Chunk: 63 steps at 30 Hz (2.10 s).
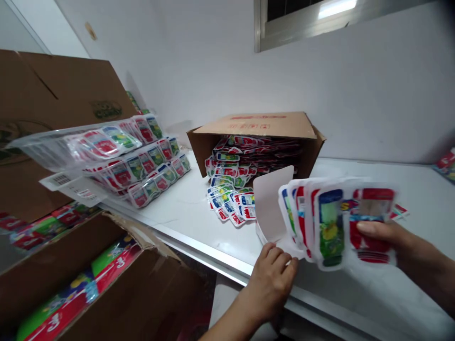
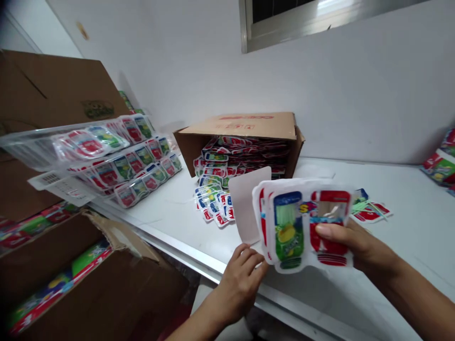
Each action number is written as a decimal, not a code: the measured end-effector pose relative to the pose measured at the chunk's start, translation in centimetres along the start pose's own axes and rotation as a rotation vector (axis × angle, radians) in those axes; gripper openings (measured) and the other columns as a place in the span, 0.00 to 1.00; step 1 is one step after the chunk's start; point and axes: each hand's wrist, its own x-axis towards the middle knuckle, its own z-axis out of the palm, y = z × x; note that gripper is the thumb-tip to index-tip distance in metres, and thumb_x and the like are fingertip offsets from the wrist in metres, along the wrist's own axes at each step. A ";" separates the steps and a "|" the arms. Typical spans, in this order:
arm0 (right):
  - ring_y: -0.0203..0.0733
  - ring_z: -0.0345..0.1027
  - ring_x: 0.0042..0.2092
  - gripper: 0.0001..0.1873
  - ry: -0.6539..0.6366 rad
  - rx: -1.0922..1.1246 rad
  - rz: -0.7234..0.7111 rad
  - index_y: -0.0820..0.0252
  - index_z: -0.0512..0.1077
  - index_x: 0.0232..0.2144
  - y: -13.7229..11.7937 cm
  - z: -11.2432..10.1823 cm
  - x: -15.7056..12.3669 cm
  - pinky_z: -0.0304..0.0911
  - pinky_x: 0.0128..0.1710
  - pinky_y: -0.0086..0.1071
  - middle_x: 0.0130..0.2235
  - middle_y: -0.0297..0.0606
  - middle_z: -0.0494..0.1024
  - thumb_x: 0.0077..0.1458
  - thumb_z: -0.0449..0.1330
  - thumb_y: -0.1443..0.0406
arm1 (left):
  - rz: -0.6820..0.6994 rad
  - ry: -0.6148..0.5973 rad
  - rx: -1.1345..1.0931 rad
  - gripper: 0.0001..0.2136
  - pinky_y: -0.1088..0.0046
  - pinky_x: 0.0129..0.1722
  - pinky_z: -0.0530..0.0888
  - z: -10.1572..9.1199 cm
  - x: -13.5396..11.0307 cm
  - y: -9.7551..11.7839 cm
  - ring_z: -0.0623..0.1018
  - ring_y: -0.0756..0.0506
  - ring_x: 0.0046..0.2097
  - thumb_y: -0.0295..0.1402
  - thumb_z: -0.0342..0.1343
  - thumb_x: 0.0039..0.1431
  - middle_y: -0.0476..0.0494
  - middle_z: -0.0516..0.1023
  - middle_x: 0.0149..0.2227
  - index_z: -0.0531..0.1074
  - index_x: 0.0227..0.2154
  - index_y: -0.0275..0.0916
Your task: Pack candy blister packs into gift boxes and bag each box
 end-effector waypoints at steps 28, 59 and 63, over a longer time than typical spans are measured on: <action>0.44 0.78 0.35 0.24 -0.141 -0.567 0.538 0.66 0.71 0.44 3.2 6.1 7.9 0.73 0.35 0.32 0.37 0.46 0.82 0.45 0.67 0.61 | 0.052 0.342 -0.104 0.09 0.59 0.55 0.69 1.7 -2.2 -0.9 0.74 0.47 0.40 0.21 0.48 0.61 0.44 0.76 0.33 0.71 0.38 0.35; 0.51 0.72 0.42 0.20 -0.009 -1.959 -0.285 0.63 0.68 0.48 4.0 6.5 8.7 0.66 0.34 0.37 0.44 0.49 0.75 0.61 0.54 0.55 | 0.201 -0.222 0.139 0.02 0.63 0.41 0.65 -0.8 2.5 -3.1 0.71 0.43 0.39 0.28 0.55 0.62 0.43 0.75 0.33 0.69 0.36 0.35; 0.54 0.68 0.47 0.20 -0.089 -1.847 -0.631 0.64 0.69 0.51 3.3 7.3 8.3 0.64 0.43 0.42 0.48 0.53 0.73 0.59 0.57 0.59 | 0.134 -0.145 0.088 0.06 0.62 0.45 0.66 -0.4 1.9 -3.0 0.70 0.43 0.41 0.28 0.52 0.64 0.43 0.74 0.37 0.69 0.41 0.35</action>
